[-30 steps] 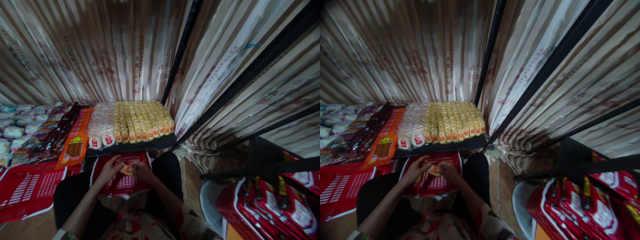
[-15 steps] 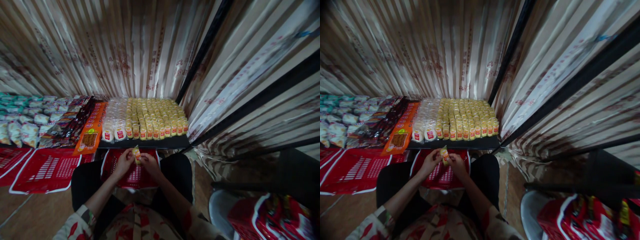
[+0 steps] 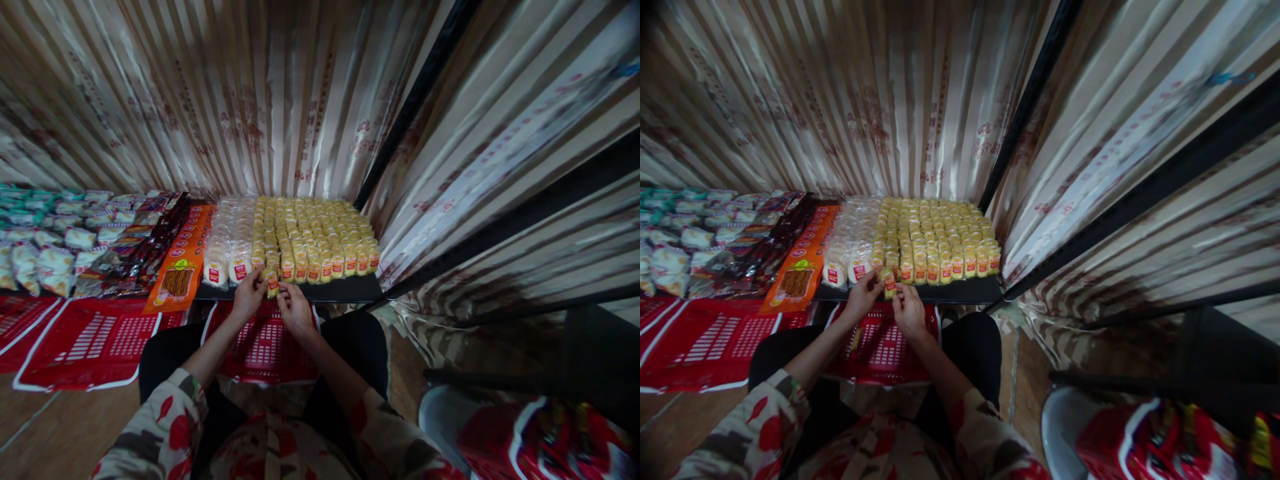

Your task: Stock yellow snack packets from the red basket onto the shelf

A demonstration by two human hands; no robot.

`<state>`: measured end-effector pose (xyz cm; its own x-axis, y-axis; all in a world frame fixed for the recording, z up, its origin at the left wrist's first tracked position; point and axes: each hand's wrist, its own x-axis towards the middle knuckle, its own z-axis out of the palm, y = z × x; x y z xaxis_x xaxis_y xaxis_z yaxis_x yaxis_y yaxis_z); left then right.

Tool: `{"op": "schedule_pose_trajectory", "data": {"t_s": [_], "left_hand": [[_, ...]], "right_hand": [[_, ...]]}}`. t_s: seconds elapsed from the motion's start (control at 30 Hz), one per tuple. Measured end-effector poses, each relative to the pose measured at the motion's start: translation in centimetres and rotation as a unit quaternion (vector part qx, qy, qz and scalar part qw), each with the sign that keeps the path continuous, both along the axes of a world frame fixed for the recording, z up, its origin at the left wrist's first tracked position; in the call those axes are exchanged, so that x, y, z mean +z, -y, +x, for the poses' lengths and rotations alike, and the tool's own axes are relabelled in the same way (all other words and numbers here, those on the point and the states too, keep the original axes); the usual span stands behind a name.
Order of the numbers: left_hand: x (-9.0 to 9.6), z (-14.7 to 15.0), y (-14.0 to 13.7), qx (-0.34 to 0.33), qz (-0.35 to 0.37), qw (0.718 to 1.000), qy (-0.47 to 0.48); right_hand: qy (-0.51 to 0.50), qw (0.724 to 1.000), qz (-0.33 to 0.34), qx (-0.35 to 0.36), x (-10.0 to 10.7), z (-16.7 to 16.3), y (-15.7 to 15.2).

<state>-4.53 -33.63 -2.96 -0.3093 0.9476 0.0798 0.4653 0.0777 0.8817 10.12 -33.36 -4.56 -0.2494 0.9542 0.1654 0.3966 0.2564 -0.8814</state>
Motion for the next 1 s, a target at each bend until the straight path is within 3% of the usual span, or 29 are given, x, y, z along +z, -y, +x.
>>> {"op": "schedule_pose_trajectory", "data": {"t_s": [0.3,0.5,0.73,1.0], "left_hand": [[0.0,0.6,-1.0,-0.022,0.007,0.998,-0.06],[-0.3,0.9,-1.0,0.012,0.012,0.994,-0.106],[0.0,1.4,-0.8,0.065,0.014,0.997,-0.048],[-0.9,1.1,-1.6,0.037,0.039,0.996,-0.075]], "right_hand": [[-0.004,1.0,0.026,0.004,-1.6,0.2,-1.1],[-0.01,0.999,0.04,0.006,-2.1,0.0,-1.0],[0.022,0.999,0.048,0.007,-2.2,-0.2,-0.9],[0.042,0.997,0.06,0.034,-2.4,-0.2,-1.4]]}}
